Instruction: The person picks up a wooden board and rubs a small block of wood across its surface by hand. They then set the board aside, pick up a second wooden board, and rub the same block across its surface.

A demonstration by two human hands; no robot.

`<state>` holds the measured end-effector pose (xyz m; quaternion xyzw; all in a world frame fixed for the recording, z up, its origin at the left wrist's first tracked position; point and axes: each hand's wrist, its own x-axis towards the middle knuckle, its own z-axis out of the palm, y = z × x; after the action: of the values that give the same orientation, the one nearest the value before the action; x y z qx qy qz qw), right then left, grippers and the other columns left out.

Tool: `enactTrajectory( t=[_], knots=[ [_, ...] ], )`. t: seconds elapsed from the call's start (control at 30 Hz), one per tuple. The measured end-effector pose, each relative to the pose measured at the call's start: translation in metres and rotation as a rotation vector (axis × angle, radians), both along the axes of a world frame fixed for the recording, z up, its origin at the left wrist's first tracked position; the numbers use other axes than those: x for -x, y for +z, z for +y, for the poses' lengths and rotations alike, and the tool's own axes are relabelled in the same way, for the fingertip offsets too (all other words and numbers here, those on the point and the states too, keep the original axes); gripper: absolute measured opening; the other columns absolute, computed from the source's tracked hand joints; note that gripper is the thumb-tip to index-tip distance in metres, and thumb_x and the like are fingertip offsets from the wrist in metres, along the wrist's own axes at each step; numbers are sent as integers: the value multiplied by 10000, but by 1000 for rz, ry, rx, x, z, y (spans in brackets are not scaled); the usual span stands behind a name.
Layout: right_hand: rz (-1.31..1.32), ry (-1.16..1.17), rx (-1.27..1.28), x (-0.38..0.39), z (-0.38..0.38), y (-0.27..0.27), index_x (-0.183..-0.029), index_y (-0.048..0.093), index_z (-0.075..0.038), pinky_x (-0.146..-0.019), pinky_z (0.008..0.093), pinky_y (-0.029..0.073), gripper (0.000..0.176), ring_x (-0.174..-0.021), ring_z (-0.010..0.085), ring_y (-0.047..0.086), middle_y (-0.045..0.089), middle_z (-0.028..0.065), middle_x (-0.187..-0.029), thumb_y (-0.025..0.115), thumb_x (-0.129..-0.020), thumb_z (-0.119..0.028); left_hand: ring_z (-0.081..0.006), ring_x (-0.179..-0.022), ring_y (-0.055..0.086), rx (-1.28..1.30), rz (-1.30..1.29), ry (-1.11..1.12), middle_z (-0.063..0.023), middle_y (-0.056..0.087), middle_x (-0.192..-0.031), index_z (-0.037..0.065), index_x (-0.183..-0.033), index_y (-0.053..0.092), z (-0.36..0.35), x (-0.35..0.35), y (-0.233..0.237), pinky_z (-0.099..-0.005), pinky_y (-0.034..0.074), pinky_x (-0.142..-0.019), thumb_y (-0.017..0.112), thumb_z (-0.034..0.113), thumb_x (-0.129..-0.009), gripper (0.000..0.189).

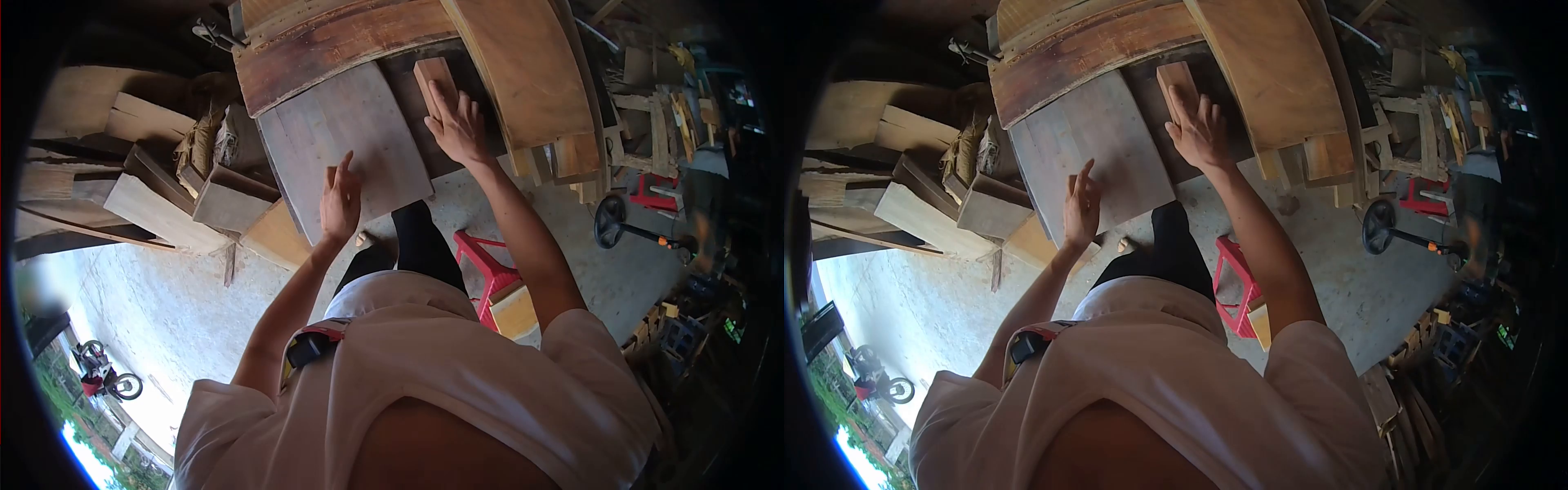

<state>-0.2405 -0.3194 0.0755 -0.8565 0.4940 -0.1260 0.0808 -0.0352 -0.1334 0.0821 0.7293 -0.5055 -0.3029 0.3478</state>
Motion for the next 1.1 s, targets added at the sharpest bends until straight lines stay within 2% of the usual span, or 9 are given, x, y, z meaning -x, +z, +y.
enactTrajectory(
  t=[0.13,0.23,0.3,0.33,0.4,0.57,0.73,0.9,1.1],
  knots=[
    [-115,-38,162,22,64,2,-1464,366,-207,-952,500,383,694,-1249,397,371,338,205,-1424,670,-841,-233,-327,-1065,467,36,-356,154,-151,501,-1109,167,-1418,436,84,-16,-7,-447,358,-955,563,221,-934,502],
    [-132,-117,94,39,138,0,-1417,435,-163,-950,489,365,598,-1213,379,396,366,172,-1382,646,-859,-196,-271,-1023,477,-11,-267,488,-147,432,-1148,161,-1415,412,126,-32,-23,-408,393,-923,582,171,-942,503],
    [-137,-120,62,41,172,-11,-1399,455,-157,-939,485,368,568,-1193,369,416,396,164,-1354,639,-862,-193,-225,-957,508,-100,68,678,-120,469,-1101,130,-1358,441,137,-43,-35,-364,439,-855,590,229,-955,442],
    [-190,-146,-48,38,183,-15,-1363,476,-124,-934,472,381,511,-1155,352,454,454,157,-1244,623,-884,-224,-225,-957,508,-90,70,678,-120,469,-1101,130,-1358,441,140,-51,-41,-364,439,-855,590,229,-955,442],
    [-245,-174,-129,29,179,-30,-1328,497,-92,-929,459,394,465,-1116,335,492,512,151,-1134,608,-907,-255,-223,-983,541,-173,655,686,-120,522,-1091,85,-1314,418,135,-61,-52,-389,468,-844,599,310,-953,462],
    [-723,-585,-868,0,137,-42,-1030,598,18,-717,407,509,511,-795,304,677,642,180,-866,502,-961,-479,-203,-898,594,-127,689,650,-125,569,-1029,76,-1260,379,115,-50,-54,-335,540,-738,629,275,-934,457],
    [-755,-554,-829,10,143,-45,-976,636,-4,-639,319,541,483,-670,161,675,684,93,-818,545,-948,-477,-228,-900,613,-91,677,562,-151,572,-1021,65,-1313,318,125,-44,-47,-333,571,-709,625,229,-935,513],
    [-759,-564,-845,27,172,-45,-993,637,-7,-614,294,527,472,-642,154,656,669,67,-758,548,-950,-468,-212,-817,636,-147,754,538,-160,582,-1032,71,-1312,319,156,-28,-42,-309,573,-684,625,234,-937,511],
    [-780,-610,-794,23,180,-38,-983,637,-26,-609,294,525,447,-633,144,652,664,71,-740,552,-948,-464,-202,-817,657,-202,833,384,-118,620,-996,14,-1188,520,161,-46,-51,-308,563,-736,610,328,-942,409]
  ],
)
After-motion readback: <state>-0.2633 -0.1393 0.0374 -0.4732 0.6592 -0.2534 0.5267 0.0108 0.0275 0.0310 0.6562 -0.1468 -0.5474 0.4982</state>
